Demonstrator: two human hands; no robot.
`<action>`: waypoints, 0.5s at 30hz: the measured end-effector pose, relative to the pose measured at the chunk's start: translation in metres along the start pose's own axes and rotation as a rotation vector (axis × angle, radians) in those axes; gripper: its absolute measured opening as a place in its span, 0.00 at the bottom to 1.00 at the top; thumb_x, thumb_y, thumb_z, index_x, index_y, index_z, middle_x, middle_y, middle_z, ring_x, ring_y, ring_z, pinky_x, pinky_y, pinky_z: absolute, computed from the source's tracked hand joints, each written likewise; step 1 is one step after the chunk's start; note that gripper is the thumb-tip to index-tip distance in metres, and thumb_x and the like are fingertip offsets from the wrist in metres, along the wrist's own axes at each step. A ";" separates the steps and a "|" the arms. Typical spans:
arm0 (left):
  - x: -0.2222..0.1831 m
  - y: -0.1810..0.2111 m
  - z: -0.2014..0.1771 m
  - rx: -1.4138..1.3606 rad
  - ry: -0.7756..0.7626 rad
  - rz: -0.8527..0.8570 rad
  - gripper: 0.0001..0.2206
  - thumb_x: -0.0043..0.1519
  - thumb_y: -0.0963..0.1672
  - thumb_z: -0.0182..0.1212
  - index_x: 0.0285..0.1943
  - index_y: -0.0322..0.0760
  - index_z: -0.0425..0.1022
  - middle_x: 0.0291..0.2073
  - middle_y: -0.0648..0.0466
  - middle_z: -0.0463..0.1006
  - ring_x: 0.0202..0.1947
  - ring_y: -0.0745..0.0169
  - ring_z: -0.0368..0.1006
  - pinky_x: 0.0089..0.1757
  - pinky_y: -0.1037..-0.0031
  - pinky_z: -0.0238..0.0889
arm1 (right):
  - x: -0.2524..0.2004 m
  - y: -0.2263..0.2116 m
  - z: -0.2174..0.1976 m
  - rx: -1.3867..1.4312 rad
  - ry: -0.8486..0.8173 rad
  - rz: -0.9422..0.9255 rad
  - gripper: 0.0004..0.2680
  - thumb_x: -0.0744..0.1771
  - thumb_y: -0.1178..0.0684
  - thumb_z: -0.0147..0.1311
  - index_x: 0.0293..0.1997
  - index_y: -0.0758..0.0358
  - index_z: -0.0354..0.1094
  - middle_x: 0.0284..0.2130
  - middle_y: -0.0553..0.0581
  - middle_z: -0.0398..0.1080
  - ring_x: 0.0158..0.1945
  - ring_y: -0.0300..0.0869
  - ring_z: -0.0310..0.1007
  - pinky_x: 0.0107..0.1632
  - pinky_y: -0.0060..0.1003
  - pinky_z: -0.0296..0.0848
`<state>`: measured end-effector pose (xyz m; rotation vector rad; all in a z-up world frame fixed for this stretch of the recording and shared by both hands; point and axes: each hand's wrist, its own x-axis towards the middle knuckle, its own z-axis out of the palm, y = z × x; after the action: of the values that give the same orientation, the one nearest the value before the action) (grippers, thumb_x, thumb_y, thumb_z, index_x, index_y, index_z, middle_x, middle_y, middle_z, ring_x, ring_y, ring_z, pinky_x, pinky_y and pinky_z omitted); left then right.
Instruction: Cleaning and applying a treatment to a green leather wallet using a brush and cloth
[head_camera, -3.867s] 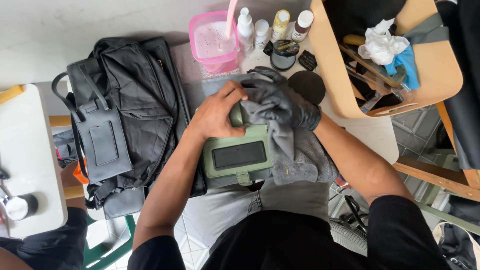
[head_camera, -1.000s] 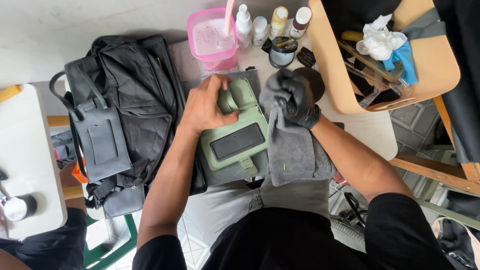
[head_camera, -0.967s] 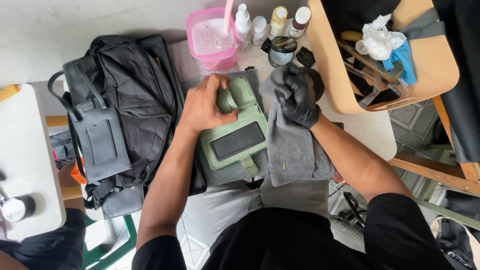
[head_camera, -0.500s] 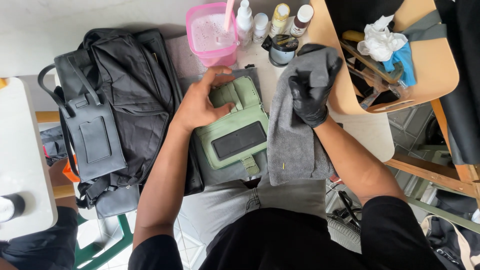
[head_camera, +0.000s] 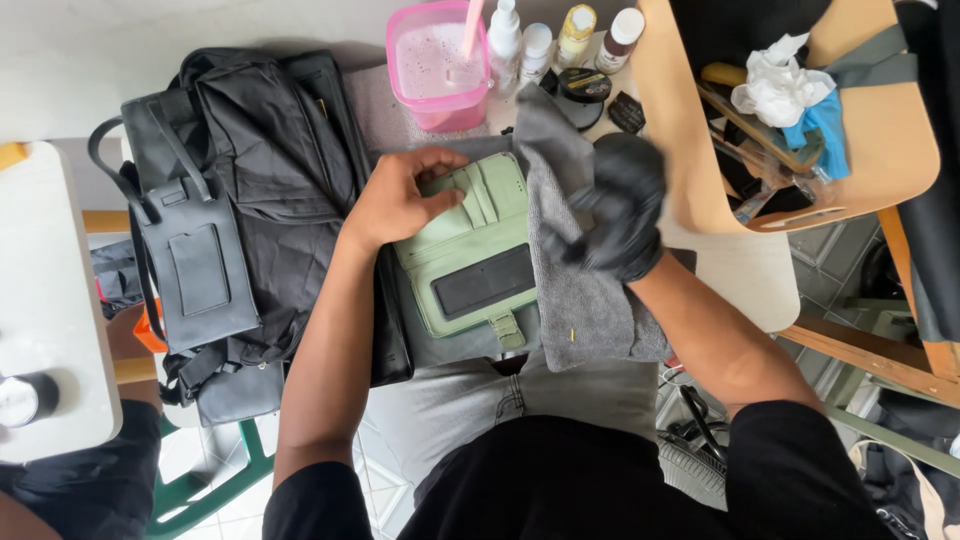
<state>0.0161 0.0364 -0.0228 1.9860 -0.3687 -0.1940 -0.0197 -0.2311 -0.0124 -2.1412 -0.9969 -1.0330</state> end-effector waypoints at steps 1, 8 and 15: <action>-0.003 0.000 0.001 0.001 0.001 -0.004 0.16 0.53 0.42 0.70 0.52 0.42 0.82 0.32 0.55 0.83 0.35 0.63 0.77 0.41 0.70 0.69 | -0.003 -0.008 0.004 0.004 -0.001 0.001 0.22 0.63 0.22 0.53 0.44 0.51 0.71 0.55 0.53 0.69 0.58 0.53 0.69 0.60 0.50 0.69; 0.002 -0.013 0.006 -0.224 0.018 -0.015 0.13 0.59 0.40 0.70 0.52 0.36 0.80 0.34 0.51 0.84 0.33 0.73 0.77 0.36 0.79 0.72 | 0.005 -0.015 0.013 -0.168 -0.799 -0.351 0.35 0.65 0.17 0.33 0.72 0.52 0.60 0.74 0.57 0.55 0.79 0.55 0.42 0.77 0.62 0.34; 0.002 -0.008 -0.011 -0.516 -0.097 -0.115 0.18 0.59 0.33 0.58 0.59 0.31 0.76 0.41 0.46 0.83 0.37 0.68 0.79 0.39 0.76 0.76 | 0.010 -0.034 0.019 -0.381 -0.304 -0.040 0.15 0.69 0.38 0.60 0.61 0.43 0.74 0.65 0.48 0.69 0.69 0.47 0.64 0.72 0.58 0.54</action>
<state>0.0227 0.0481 -0.0254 1.4906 -0.2359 -0.4165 -0.0353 -0.1945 -0.0095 -2.6614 -1.0492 -0.9979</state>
